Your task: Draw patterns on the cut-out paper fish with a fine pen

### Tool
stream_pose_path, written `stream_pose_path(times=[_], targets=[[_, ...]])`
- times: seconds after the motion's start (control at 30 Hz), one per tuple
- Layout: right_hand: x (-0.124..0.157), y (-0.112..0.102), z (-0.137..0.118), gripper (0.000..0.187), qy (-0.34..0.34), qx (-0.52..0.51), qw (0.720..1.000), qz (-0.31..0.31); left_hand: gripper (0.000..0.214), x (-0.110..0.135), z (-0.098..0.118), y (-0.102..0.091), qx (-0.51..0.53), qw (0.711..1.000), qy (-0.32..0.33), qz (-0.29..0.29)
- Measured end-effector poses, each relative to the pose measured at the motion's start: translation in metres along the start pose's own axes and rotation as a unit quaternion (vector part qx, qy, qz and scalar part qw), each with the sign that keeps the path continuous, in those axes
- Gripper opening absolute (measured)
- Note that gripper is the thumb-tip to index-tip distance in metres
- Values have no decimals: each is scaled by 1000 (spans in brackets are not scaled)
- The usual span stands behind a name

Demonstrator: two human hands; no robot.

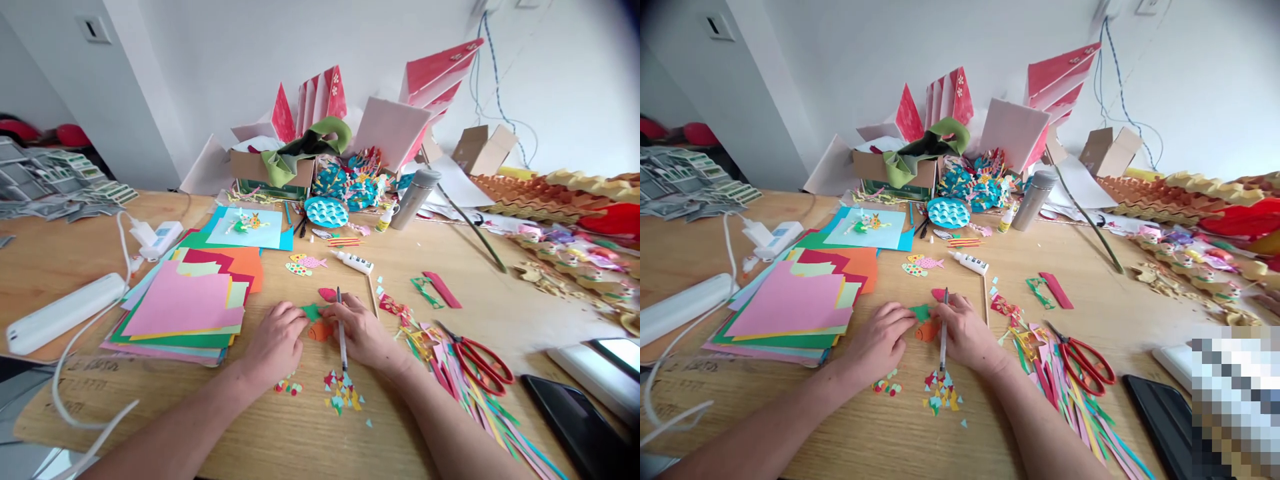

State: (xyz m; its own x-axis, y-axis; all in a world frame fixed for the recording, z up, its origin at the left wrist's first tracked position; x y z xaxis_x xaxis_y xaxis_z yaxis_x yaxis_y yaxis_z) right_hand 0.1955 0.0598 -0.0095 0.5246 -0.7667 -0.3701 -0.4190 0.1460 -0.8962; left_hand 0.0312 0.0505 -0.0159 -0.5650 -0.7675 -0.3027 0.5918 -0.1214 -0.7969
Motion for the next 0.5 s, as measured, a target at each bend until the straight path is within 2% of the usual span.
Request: stream_pose_path(times=[0.17, 0.33, 0.5], targets=[[1, -1, 5, 28, 12, -16, 1000, 22, 47, 1, -2, 1, 42, 999, 10, 5], [1, -2, 7, 30, 29, -57, 997, 42, 48, 1, -6, -4, 37, 999, 3, 27], [2, 0, 6, 29, 35, -54, 998, 23, 47, 3, -1, -4, 38, 999, 8, 3]])
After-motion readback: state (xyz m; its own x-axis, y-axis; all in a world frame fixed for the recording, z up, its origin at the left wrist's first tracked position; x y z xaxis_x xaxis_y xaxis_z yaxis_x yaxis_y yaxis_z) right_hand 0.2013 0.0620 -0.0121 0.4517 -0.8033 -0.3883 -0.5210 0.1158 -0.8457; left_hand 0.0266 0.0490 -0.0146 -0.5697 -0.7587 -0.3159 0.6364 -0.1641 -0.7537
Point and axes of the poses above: each hand's wrist, its own x-axis away from the middle knuckle, its own y-axis out of the palm, z = x × y, the point moved 5 cm from there along -x, towards the middle knuckle, and after that the axes turned 12 degrees about x, right-handed, at the moved point
